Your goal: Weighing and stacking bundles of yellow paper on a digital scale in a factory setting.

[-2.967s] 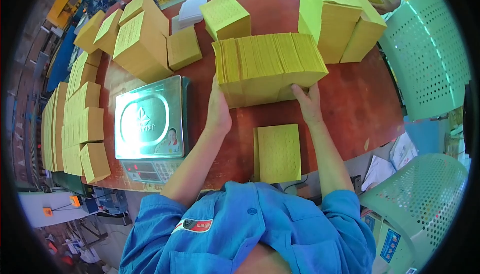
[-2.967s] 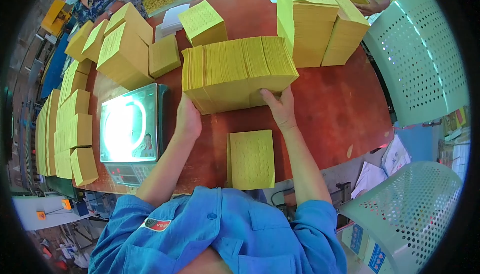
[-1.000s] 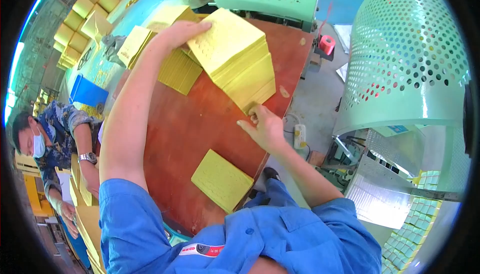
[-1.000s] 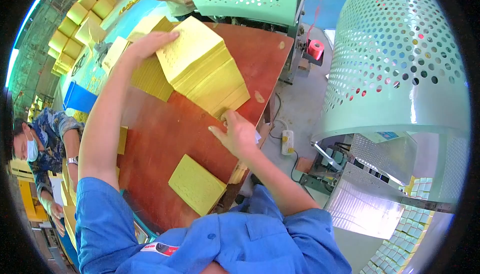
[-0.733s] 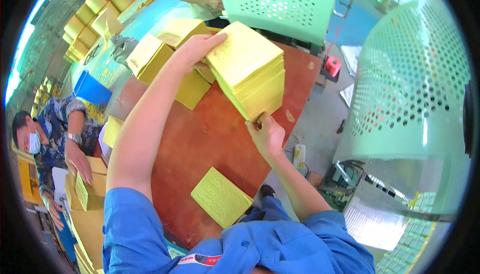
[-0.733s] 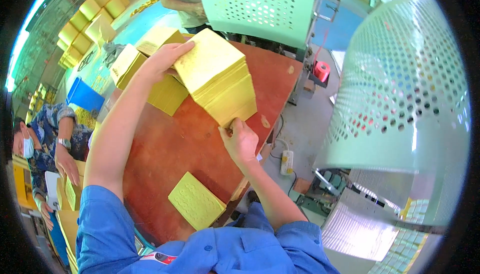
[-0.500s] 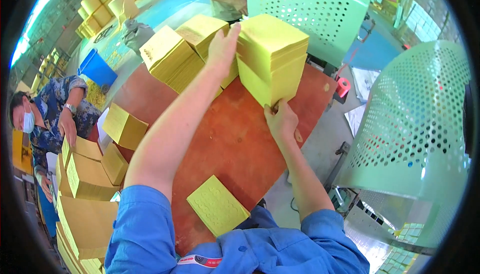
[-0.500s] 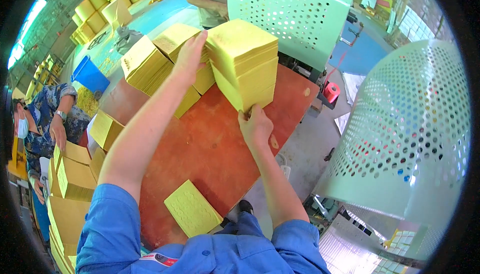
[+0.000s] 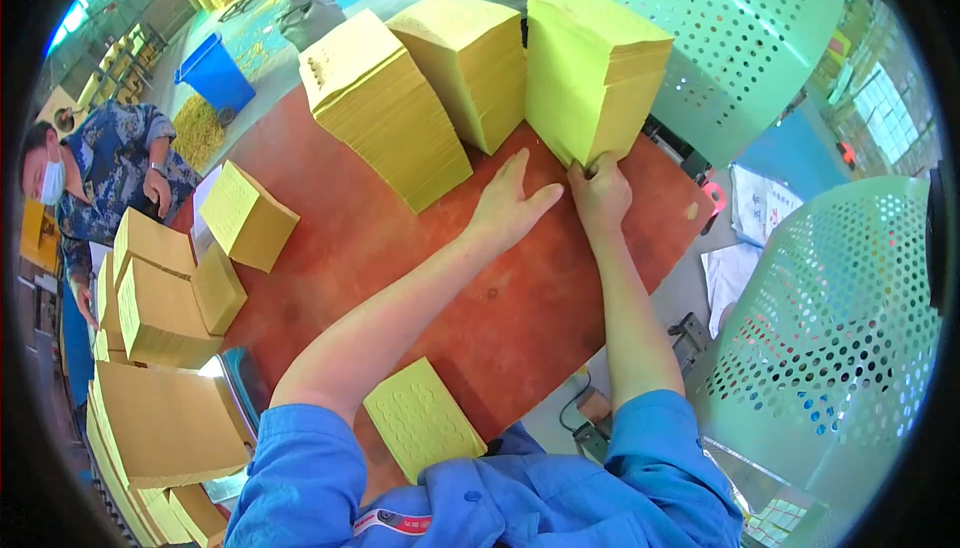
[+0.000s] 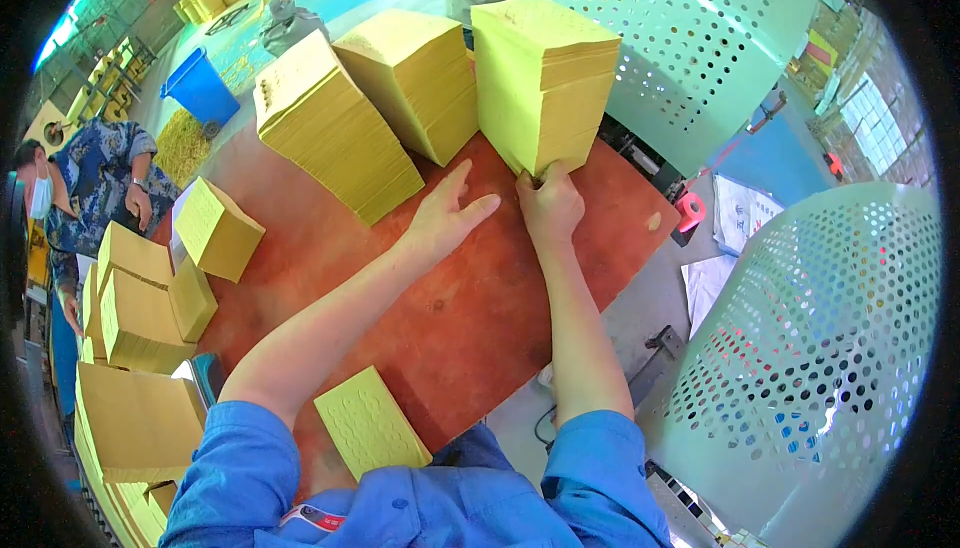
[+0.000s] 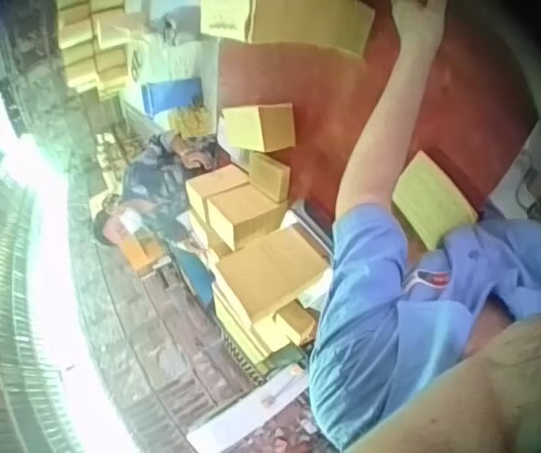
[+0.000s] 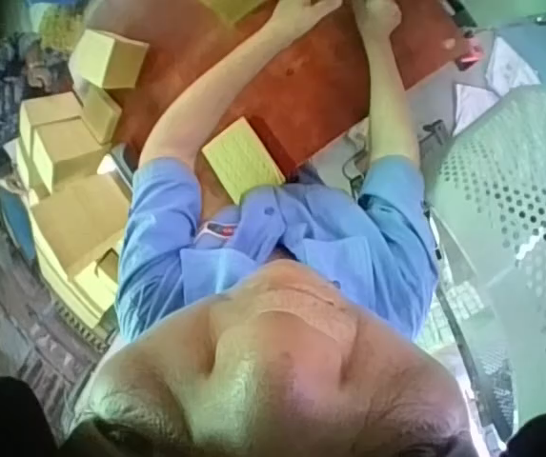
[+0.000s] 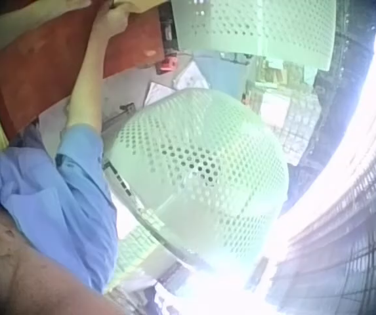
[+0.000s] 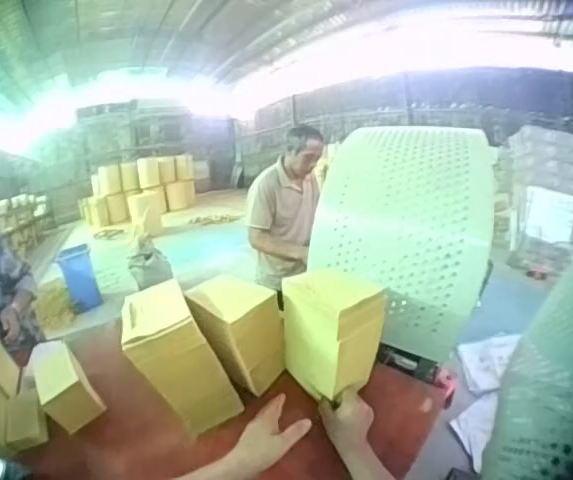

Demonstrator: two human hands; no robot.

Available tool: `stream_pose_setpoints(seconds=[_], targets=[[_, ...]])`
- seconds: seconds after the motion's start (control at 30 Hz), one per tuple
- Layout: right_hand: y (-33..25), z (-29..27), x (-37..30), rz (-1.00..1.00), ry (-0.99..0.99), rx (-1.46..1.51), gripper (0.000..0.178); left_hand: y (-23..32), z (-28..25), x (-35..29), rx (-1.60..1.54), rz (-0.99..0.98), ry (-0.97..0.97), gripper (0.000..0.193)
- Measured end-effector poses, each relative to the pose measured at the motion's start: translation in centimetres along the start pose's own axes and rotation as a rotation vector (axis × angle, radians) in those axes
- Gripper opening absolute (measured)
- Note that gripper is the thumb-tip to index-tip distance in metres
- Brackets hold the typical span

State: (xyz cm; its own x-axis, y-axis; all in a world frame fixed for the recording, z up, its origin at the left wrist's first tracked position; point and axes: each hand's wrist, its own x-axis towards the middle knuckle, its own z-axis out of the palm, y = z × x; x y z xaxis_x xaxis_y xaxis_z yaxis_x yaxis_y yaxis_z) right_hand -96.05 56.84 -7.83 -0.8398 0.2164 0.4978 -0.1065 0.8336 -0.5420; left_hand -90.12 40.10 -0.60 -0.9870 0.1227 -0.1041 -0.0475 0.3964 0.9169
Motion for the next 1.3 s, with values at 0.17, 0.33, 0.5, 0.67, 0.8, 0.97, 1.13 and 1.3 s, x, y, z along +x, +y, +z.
stream_pose_setpoints(seconds=[0.17, 0.33, 0.5, 0.67, 0.8, 0.97, 1.13, 1.3], targets=[[-0.7, -0.1, 0.3, 0.071, -0.058, 0.019, 0.032, 3.0, -4.4, 1.6, 0.863, 0.793, 0.192, 0.049], [-1.1, -0.6, 0.2, 0.104, -0.08, 0.047, 0.03, 7.6, -6.9, 7.3, 1.698, 0.955, 0.36, 0.037], [-0.3, 0.0, 0.5, 0.153, -0.055, 0.087, 0.03, 6.9, -7.3, 8.2, 1.934, 0.671, 0.14, 0.033], [-0.2, 0.5, 1.3, 0.1, -0.049, 0.038, 0.031, 7.0, -7.7, 8.2, 1.953, 0.657, 0.125, 0.027], [-0.3, 0.7, 2.5, 0.091, -0.041, 0.018, 0.03, 7.0, -7.9, 8.0, 1.948, 0.645, 0.118, 0.027], [0.4, 0.6, 3.1, 0.066, -0.086, 0.029, 0.03, 6.9, -7.8, 8.3, 1.994, 0.573, 0.063, 0.024], [0.3, 1.0, 3.7, 0.087, -0.069, -0.014, 0.031, 6.4, -9.0, 8.3, 1.983, 0.592, 0.054, 0.023], [0.7, 1.2, 4.9, 0.099, -0.078, -0.048, 0.031, 6.6, -9.1, 8.4, 1.973, 0.588, 0.026, 0.024]])
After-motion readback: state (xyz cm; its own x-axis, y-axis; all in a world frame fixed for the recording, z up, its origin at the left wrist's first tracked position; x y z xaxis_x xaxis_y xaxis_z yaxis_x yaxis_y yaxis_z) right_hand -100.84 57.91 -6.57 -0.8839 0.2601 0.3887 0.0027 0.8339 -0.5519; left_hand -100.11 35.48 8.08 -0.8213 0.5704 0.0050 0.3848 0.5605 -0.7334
